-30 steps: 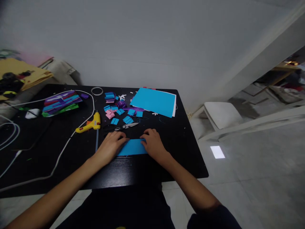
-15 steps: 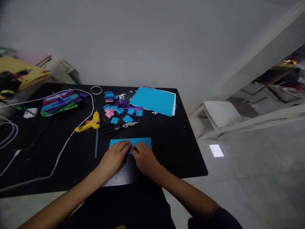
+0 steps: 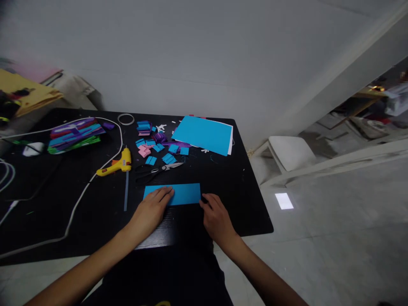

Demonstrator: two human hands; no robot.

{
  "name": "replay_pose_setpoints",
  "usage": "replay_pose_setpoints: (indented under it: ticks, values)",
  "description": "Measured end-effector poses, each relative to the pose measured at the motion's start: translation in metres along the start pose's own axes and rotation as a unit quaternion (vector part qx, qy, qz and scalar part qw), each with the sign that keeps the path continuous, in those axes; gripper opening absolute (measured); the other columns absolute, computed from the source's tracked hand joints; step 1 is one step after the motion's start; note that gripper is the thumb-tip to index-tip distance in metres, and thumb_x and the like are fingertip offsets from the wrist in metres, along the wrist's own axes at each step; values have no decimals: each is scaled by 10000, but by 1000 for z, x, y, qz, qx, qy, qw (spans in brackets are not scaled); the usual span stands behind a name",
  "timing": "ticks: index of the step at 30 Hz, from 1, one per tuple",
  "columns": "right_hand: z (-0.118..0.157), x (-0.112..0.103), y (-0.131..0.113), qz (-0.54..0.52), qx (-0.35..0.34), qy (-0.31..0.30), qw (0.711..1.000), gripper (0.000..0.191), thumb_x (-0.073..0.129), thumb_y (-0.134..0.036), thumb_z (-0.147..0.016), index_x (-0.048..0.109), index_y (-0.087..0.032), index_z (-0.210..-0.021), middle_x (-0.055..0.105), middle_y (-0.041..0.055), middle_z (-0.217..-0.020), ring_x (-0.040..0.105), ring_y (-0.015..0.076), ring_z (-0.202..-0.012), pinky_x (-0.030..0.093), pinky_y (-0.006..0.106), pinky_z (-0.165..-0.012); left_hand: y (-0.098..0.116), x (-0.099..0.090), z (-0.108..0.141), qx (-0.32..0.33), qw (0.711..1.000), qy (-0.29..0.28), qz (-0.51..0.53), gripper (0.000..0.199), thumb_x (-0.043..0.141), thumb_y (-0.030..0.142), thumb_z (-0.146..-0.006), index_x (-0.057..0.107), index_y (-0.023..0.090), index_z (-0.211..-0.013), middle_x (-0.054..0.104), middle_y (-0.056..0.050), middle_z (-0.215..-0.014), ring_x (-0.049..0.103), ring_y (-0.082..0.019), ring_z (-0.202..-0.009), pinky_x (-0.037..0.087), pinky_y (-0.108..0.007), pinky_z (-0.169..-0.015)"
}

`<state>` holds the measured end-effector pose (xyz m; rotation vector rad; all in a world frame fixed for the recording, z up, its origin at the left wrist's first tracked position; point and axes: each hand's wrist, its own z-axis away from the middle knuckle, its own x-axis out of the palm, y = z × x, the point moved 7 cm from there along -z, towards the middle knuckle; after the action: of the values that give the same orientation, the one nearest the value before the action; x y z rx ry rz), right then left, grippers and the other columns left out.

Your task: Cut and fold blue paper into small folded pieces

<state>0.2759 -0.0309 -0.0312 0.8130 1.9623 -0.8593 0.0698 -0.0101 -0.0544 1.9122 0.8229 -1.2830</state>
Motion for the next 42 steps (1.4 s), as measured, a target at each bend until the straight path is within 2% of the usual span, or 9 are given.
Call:
replay_pose_setpoints:
  ticks: [5,8,11,16,22,26,30,36,42]
  values:
    - [-16,-2,6,-9,-6,27,1000,400,458,48,-954,812,-138,-941,768,162,-1216,706,293,-1174,665,471,-994,2,-1,-2,9,1000,3,-12,494,434,-53,-934,630,88,-1364,717,-181,-1340,689,-325,-1242,617,-487,-991]
    - [-35,15,-3,-33,5,-5,999,355,478,-31,-996,778,-84,-1178,726,191,-1342,677,303,-1274,603,477,-1102,2,-1,-2,3,1000,3,-16,477,444,-41,-942,639,85,-1359,721,-181,-1336,692,-323,-1236,616,-483,-996]
    - [-46,43,-17,-49,11,-79,996,441,470,-143,-1056,617,-88,-1468,604,190,-1535,544,318,-1466,514,519,-1195,2,1,-2,-6,1000,0,-18,470,443,-37,-946,646,85,-1352,721,-186,-1336,690,-319,-1242,609,-482,-1012]
    - [-46,68,-27,-51,6,-129,990,505,401,-197,-1093,491,-107,-1581,480,187,-1643,401,324,-1573,414,595,-1249,2,2,-3,-19,1000,-8,-6,486,440,-40,-938,635,83,-1367,717,-202,-1333,679,-324,-1266,591,-520,-1040]
    - [-43,68,-25,-54,10,-121,991,515,420,-194,-1089,470,-122,-1596,465,185,-1653,386,322,-1581,425,595,-1239,13,-1,0,-7,1000,-7,24,451,476,-40,-916,673,124,-1287,724,-174,-1326,702,-309,-1224,599,-509,-1028]
    - [-44,68,-27,-50,6,-130,990,507,396,-178,-1088,485,-72,-1575,448,198,-1659,383,329,-1581,414,583,-1249,28,1,9,14,1000,-9,25,463,489,-36,-892,665,71,-1306,713,-216,-1359,696,-326,-1250,589,-512,-1051]
    - [-45,69,-28,-47,6,-131,990,503,388,-186,-1090,495,-41,-1559,452,210,-1653,391,335,-1576,403,582,-1257,33,-1,15,23,999,-25,4,492,484,-7,-900,645,49,-1362,694,-230,-1405,688,-330,-1280,585,-512,-1057]
    - [-44,69,-26,-59,14,-127,990,510,399,-196,-1091,479,-74,-1579,457,194,-1656,385,325,-1581,404,584,-1256,25,-13,29,37,997,-41,-45,475,453,-5,-921,685,39,-1334,694,-220,-1419,711,-324,-1252,607,-483,-1022]
    - [-44,69,-26,-70,18,-126,989,521,416,-200,-1089,460,-101,-1599,447,184,-1664,382,322,-1583,403,587,-1255,4,-25,48,-4,995,-76,-65,501,441,-18,-900,732,73,-1298,692,-208,-1429,714,-324,-1247,606,-481,-1018]
